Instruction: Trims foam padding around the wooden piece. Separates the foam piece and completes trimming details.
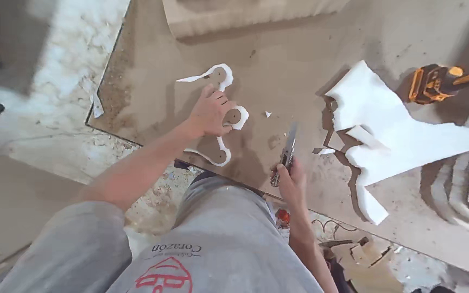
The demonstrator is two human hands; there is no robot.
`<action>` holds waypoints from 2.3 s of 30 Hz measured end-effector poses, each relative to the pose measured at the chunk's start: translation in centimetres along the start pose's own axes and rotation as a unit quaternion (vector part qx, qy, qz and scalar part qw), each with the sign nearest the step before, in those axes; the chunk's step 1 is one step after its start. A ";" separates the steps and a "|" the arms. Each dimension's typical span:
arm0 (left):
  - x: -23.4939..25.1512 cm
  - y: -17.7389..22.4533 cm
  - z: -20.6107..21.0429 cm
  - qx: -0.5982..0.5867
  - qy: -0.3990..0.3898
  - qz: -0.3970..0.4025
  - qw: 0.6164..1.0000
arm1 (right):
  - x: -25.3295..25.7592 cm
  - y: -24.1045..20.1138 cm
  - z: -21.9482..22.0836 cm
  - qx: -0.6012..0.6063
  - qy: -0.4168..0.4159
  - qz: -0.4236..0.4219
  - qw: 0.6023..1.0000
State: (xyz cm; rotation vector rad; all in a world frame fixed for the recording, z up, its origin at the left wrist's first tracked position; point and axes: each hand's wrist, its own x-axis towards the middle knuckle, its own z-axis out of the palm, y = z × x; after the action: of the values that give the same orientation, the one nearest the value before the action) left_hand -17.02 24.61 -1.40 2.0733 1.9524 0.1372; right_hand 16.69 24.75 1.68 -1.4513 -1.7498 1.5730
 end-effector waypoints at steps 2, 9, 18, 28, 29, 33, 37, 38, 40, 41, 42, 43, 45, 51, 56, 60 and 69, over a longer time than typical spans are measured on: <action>0.5 1.7 -0.2 -0.014 0.020 -0.073 0.997 | 0.5 -1.1 0.5 -0.105 0.002 -0.018 0.994; -1.3 4.7 3.0 -0.053 0.117 -0.074 0.989 | 2.3 -1.7 4.9 -0.386 0.061 -0.091 0.916; -2.1 4.5 4.6 -0.040 0.205 0.080 0.975 | 3.9 2.1 5.8 -0.406 0.071 -0.126 0.903; -2.1 4.5 4.8 -0.063 0.196 0.081 0.975 | 4.9 2.5 4.5 -0.420 0.035 -0.151 0.894; -2.1 4.6 4.8 -0.063 0.198 0.081 0.975 | 5.1 2.5 4.5 -0.420 0.031 -0.151 0.894; -2.1 4.6 4.9 -0.063 0.199 0.079 0.975 | 5.8 1.7 5.0 -0.428 0.016 -0.130 0.894; -2.0 4.6 4.8 -0.062 0.206 0.074 0.974 | 4.6 1.6 5.3 -0.428 0.022 -0.112 0.896; -2.0 4.6 4.8 -0.065 0.205 0.074 0.974 | 4.6 1.5 5.6 -0.428 0.020 -0.103 0.898; -2.1 4.7 4.9 -0.066 0.202 0.077 0.974 | 5.3 0.6 6.3 -0.435 0.006 -0.070 0.898; -2.1 4.7 4.9 -0.065 0.203 0.078 0.974 | 5.6 0.3 6.5 -0.439 0.000 -0.058 0.897; -2.1 4.7 4.9 -0.064 0.203 0.080 0.974 | 5.4 0.2 6.5 -0.441 -0.001 -0.054 0.896; -2.0 4.6 4.8 -0.062 0.206 0.082 0.973 | 5.0 0.3 6.3 -0.442 0.006 -0.063 0.895; -1.9 4.5 4.8 -0.062 0.210 0.079 0.972 | 4.4 0.7 5.8 -0.445 0.016 -0.081 0.892; -1.9 4.6 4.9 -0.064 0.208 0.086 0.972 | 5.3 -0.1 6.4 -0.441 0.012 -0.068 0.895; -2.2 4.6 4.9 -0.067 0.194 0.085 0.975 | 5.4 0.3 5.7 -0.439 -0.014 -0.055 0.897; -2.0 4.5 4.7 -0.072 0.196 0.087 0.974 | 5.2 0.1 5.5 -0.443 -0.020 -0.055 0.895; -2.0 4.3 4.5 -0.070 0.179 0.092 0.977 | 5.4 -0.7 4.9 -0.450 -0.042 -0.033 0.891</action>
State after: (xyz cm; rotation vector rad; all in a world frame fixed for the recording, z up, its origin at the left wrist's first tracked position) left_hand -11.89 21.81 -4.28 2.2510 1.8659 0.7104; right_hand 10.23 26.99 -1.03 -1.6481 -2.7377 0.7719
